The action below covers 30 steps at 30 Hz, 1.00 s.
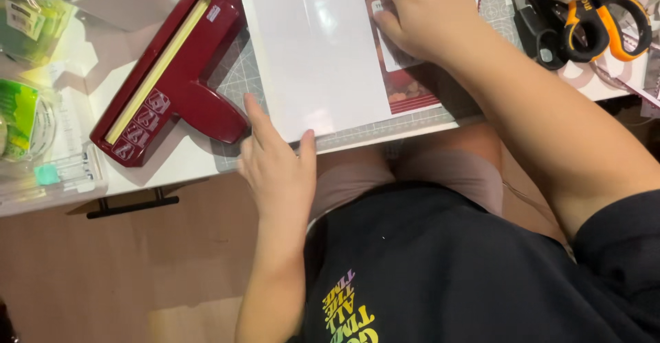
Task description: The person assembles paper gift bags by folding printed sheets, applying double-sided tape by hand, and trimming the edges with shears.
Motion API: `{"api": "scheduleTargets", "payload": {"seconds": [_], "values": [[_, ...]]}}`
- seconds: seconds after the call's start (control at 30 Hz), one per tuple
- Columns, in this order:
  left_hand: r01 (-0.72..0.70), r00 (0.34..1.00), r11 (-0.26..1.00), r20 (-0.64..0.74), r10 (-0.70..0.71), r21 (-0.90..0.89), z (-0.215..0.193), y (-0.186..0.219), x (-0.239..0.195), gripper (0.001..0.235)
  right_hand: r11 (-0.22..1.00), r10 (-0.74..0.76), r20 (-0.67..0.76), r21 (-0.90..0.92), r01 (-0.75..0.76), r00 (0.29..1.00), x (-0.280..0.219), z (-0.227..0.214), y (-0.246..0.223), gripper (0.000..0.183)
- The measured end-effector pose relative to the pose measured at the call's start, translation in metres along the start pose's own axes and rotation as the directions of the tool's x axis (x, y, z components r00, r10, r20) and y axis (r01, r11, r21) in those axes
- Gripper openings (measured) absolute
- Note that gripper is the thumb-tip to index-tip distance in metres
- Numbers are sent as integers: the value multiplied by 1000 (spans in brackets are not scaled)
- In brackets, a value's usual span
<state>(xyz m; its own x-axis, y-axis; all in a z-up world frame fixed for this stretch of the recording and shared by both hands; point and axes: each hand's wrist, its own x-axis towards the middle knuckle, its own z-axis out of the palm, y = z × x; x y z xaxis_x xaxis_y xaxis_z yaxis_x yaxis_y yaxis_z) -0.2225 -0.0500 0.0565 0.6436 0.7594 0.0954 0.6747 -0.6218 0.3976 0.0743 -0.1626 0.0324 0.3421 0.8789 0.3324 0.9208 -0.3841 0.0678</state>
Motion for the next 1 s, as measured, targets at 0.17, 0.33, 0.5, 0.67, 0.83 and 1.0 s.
{"api": "scheduleTargets", "payload": {"seconds": [0.17,0.33,0.5,0.67,0.83,1.0], "values": [[-49,996,826,-85,1,-562,3,-7,25,69,941,-17,39,-337,29,999,-43,-21,-2,42],[-161,947,394,-254,-197,-905,20,6,49,54,987,17,252,-160,24,968,-50,-63,-39,28],[-168,950,346,-245,-194,-923,49,19,35,46,807,-310,-201,461,369,929,-22,-73,-70,10],[-151,981,497,-191,-31,-854,59,5,29,102,482,-381,-378,697,531,843,5,-39,-100,11],[-136,980,220,-163,-111,-966,82,0,28,107,435,-323,-410,736,518,853,15,-21,-108,13],[-130,979,215,-160,-129,-968,84,-2,19,108,409,-264,-429,761,503,864,15,-11,-109,14]]}}
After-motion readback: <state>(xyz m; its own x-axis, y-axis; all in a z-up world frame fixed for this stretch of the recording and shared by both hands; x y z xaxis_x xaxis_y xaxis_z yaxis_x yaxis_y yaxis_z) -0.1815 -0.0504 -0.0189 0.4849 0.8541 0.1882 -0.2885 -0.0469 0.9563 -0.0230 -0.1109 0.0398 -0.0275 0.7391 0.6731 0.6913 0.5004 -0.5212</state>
